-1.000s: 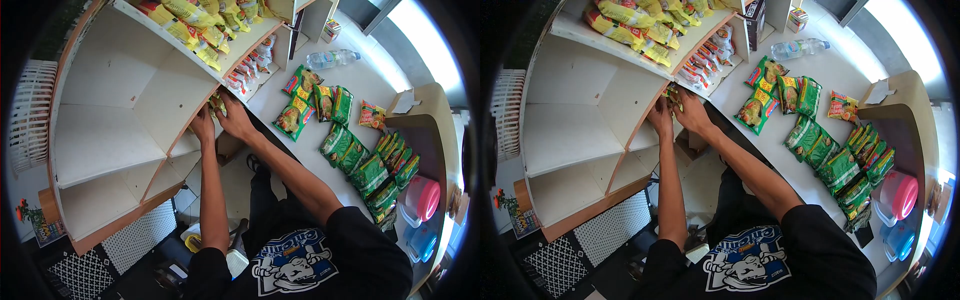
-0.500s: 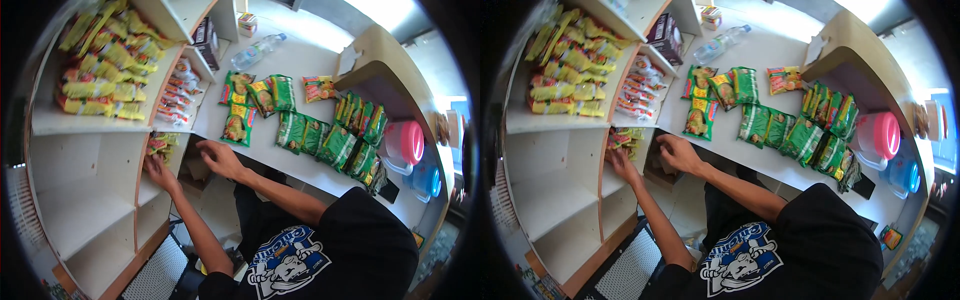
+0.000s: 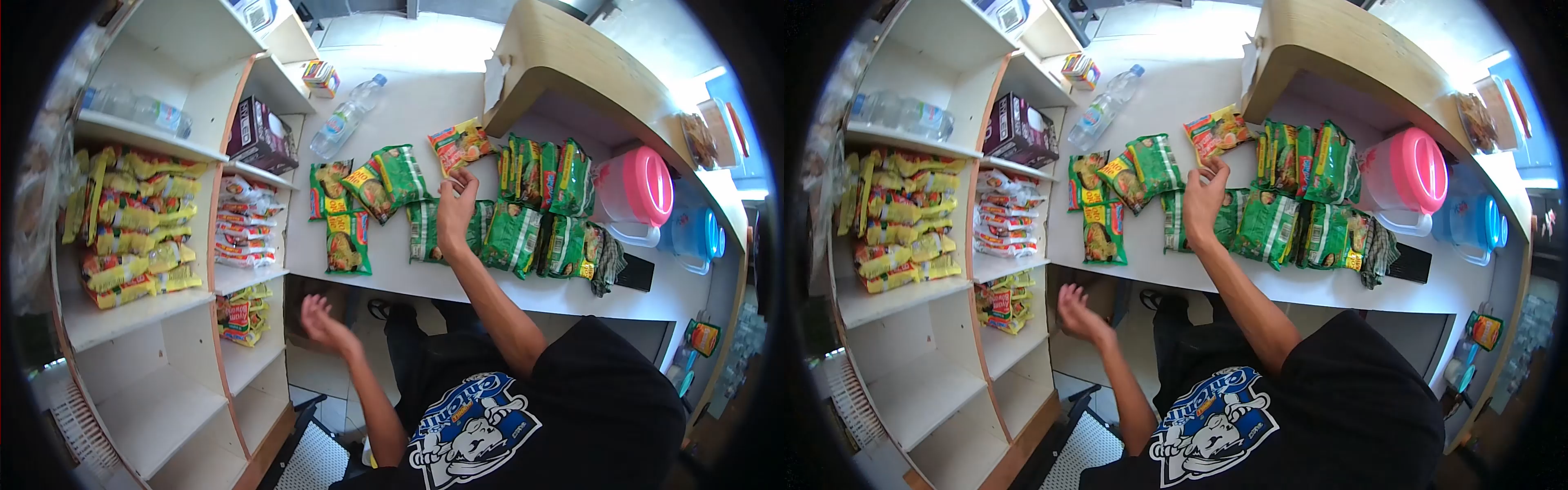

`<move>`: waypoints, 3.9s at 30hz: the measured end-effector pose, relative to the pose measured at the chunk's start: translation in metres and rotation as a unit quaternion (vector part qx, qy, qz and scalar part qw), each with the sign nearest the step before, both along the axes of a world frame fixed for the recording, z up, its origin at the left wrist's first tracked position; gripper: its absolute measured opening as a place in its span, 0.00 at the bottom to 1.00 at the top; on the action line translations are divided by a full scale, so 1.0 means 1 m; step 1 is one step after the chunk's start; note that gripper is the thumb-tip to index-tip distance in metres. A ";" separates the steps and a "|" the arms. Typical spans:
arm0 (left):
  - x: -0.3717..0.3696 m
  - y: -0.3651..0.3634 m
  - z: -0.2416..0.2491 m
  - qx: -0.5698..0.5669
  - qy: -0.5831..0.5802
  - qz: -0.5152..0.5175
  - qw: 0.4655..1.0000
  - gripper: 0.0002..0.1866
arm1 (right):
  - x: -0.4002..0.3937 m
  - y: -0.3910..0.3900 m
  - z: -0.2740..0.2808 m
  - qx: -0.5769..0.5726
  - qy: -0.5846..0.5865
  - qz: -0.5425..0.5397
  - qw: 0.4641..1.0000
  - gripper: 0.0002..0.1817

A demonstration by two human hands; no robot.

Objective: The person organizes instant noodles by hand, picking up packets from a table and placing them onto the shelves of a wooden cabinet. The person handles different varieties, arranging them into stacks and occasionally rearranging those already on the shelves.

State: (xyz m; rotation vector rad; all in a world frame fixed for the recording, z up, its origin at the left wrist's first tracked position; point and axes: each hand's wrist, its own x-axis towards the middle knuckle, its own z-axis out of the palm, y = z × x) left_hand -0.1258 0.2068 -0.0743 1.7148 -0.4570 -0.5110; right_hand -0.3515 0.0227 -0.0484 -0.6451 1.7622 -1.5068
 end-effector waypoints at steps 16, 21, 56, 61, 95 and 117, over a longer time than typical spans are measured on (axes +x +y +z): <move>-0.210 -0.301 -0.036 0.032 -0.324 -0.531 0.782 0.26 | -0.058 -0.064 -0.042 0.059 -0.359 -0.124 0.923 0.10; -0.221 -0.284 -0.041 -0.007 -0.259 -0.474 0.842 0.23 | -0.060 -0.067 -0.031 0.008 -0.320 -0.101 0.942 0.11; 0.128 0.026 -0.036 -0.162 -0.009 0.125 0.979 0.37 | 0.231 0.162 0.052 -0.156 0.074 0.675 0.717 0.21; 0.137 0.046 -0.074 -0.101 -0.083 0.073 0.989 0.36 | 0.262 0.174 0.063 -0.194 0.117 0.691 0.686 0.24; 0.113 0.062 -0.096 0.197 -0.100 0.017 0.975 0.31 | 0.370 0.170 -0.010 -0.295 0.439 0.682 0.504 0.33; 0.150 0.003 0.047 0.194 -0.377 0.093 0.901 0.36 | 0.322 0.089 0.006 -0.313 0.407 0.562 0.648 0.33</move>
